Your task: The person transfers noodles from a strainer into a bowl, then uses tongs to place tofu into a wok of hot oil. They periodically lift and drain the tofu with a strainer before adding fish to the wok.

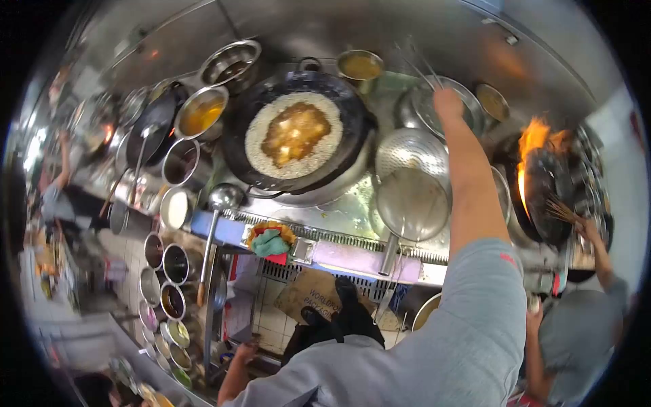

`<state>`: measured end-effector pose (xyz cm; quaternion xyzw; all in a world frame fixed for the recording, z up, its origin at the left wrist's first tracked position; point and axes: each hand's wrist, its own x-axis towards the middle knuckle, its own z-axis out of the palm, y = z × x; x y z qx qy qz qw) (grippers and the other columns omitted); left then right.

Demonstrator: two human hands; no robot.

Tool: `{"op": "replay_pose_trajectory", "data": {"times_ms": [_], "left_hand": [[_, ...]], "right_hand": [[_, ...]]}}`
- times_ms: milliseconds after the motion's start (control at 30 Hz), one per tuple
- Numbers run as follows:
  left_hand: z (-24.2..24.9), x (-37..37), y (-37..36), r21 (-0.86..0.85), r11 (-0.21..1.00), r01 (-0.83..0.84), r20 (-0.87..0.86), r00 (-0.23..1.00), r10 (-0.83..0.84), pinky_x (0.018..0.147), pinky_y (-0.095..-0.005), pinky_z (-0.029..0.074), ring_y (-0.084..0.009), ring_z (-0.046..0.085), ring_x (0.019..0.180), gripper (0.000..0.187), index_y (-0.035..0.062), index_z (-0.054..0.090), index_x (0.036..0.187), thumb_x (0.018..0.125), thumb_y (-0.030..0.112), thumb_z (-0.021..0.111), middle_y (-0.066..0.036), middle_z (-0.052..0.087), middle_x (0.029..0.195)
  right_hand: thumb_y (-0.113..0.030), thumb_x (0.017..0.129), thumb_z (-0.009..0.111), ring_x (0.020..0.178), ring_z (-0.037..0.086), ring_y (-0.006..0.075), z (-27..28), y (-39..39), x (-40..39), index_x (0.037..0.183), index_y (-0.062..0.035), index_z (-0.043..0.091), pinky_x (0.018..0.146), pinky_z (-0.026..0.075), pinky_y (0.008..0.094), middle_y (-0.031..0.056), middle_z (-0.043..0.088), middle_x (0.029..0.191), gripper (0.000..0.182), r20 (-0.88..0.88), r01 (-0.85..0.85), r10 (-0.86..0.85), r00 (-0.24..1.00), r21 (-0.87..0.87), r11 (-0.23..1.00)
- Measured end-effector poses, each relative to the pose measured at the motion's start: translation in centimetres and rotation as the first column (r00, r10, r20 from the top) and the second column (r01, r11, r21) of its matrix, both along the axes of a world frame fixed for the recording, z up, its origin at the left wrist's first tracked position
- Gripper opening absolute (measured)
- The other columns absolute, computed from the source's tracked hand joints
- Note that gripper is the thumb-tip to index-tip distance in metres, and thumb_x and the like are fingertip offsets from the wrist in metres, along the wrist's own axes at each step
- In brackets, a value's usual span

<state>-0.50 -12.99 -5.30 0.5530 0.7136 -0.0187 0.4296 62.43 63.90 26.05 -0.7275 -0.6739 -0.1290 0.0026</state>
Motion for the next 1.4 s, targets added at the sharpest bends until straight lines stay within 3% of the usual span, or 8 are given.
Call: {"op": "replay_pose_trajectory", "data": {"times_ms": [100, 133, 533, 600, 700, 933, 1267, 1400], "left_hand": [[4.0, 1.4, 1.1, 0.012, 0.957, -0.291, 0.077, 0.954, 0.289, 0.065, -0.0321, 0.049, -0.0189, 0.06, 0.073, 0.023, 0.0083, 0.06, 0.094, 0.075, 0.021, 0.059, -0.009, 0.062, 0.084], [7.6, 4.1, 3.9, -0.337, 0.519, -0.785, 0.187, 0.485, 0.854, 0.062, -0.0318, 0.049, -0.0201, 0.059, 0.07, 0.02, 0.0081, 0.058, 0.097, 0.08, 0.019, 0.054, -0.005, 0.06, 0.087], [-3.8, 5.3, 25.4, 0.126, 0.793, -0.596, 0.625, 0.668, 0.403, 0.052, -0.0248, 0.043, -0.0107, 0.049, 0.066, 0.047, 0.0051, 0.039, 0.118, 0.077, 0.016, 0.06, -0.004, 0.051, 0.084], [4.2, 7.7, 30.1, -0.099, 0.761, -0.641, 0.671, 0.522, 0.527, 0.057, -0.0295, 0.045, -0.0121, 0.05, 0.074, 0.04, 0.0131, 0.043, 0.112, 0.077, 0.017, 0.061, -0.004, 0.052, 0.091], [8.1, 8.9, 34.7, -0.341, 0.827, -0.448, 0.618, 0.556, 0.556, 0.067, -0.0342, 0.043, -0.0149, 0.052, 0.082, 0.045, 0.0172, 0.039, 0.117, 0.079, 0.025, 0.06, -0.002, 0.051, 0.097], [-0.2, 5.4, 26.4, -0.414, 0.905, -0.097, 0.235, 0.949, 0.209, 0.042, -0.0283, 0.043, -0.0175, 0.055, 0.064, 0.049, 0.001, 0.05, 0.099, 0.083, 0.047, 0.045, -0.007, 0.055, 0.076], [4.8, -1.1, 21.5, -0.413, 0.909, -0.06, 0.133, 0.983, 0.126, 0.052, -0.0345, 0.041, -0.0191, 0.054, 0.075, 0.04, 0.0187, 0.044, 0.115, 0.081, 0.038, 0.051, 0.0, 0.051, 0.102], [8.8, -1.0, 19.6, -0.331, 0.928, -0.171, 0.196, 0.949, 0.245, 0.056, -0.0298, 0.044, -0.0145, 0.056, 0.073, 0.039, 0.0174, 0.047, 0.113, 0.083, 0.042, 0.049, 0.0, 0.054, 0.102]], "right_hand": [[-0.035, 0.089, 0.03, 0.097, 0.053, 0.033, -4.6, 0.8, 1.7, 0.11, -0.0061, 0.051, 0.08, 0.043, 0.0432, 0.0181, 0.056, 0.101, 0.041, -0.128, 0.05, -0.056, 0.99, -0.048, 0.998], [-0.037, 0.089, 0.028, 0.099, 0.052, 0.0324, -5.3, 0.5, 2.2, 0.112, -0.005, 0.05, 0.082, 0.042, 0.0431, 0.0177, 0.054, 0.104, 0.045, -0.18, 0.059, -0.068, 0.981, -0.056, 0.997], [-0.017, 0.084, 0.048, 0.072, 0.058, 0.0226, 1.7, -26.3, -0.5, 0.122, -0.0241, 0.045, 0.061, 0.046, 0.0349, 0.009, 0.059, 0.085, 0.039, -0.439, -0.109, 0.349, 0.828, 0.484, 0.868], [-0.011, 0.085, 0.046, 0.049, 0.045, 0.008, 4.7, -36.8, -4.3, 0.128, -0.0167, 0.037, 0.044, 0.037, 0.0209, 0.002, 0.055, 0.077, 0.044, -0.988, 0.132, -0.062, 0.143, -0.043, 0.99], [-0.009, 0.086, 0.045, 0.044, 0.031, 0.0017, 4.3, -50.1, -7.9, 0.127, -0.0154, 0.039, 0.04, 0.027, 0.0154, -0.0038, 0.051, 0.075, 0.042, -0.986, 0.321, -0.148, -0.08, -0.166, 0.932], [-0.012, 0.079, 0.052, 0.084, 0.055, 0.0363, 2.9, -75.4, -12.7, 0.118, -0.0176, 0.048, 0.072, 0.044, 0.039, 0.0203, 0.056, 0.095, 0.039, -0.575, 0.531, -0.601, 0.556, -0.311, 0.789], [-0.024, 0.082, 0.047, 0.084, 0.058, 0.0297, -9.4, -73.3, -10.4, 0.114, -0.028, 0.05, 0.067, 0.047, 0.0401, 0.0137, 0.059, 0.09, 0.033, -0.085, 0.459, -0.699, 0.71, -0.697, 0.551], [-0.023, 0.08, 0.042, 0.076, 0.061, 0.0237, -31.3, -68.6, 0.5, 0.108, -0.0159, 0.055, 0.065, 0.049, 0.0392, 0.0149, 0.061, 0.086, 0.032, -0.376, 0.055, -0.249, 0.892, -0.458, 0.887]]}}
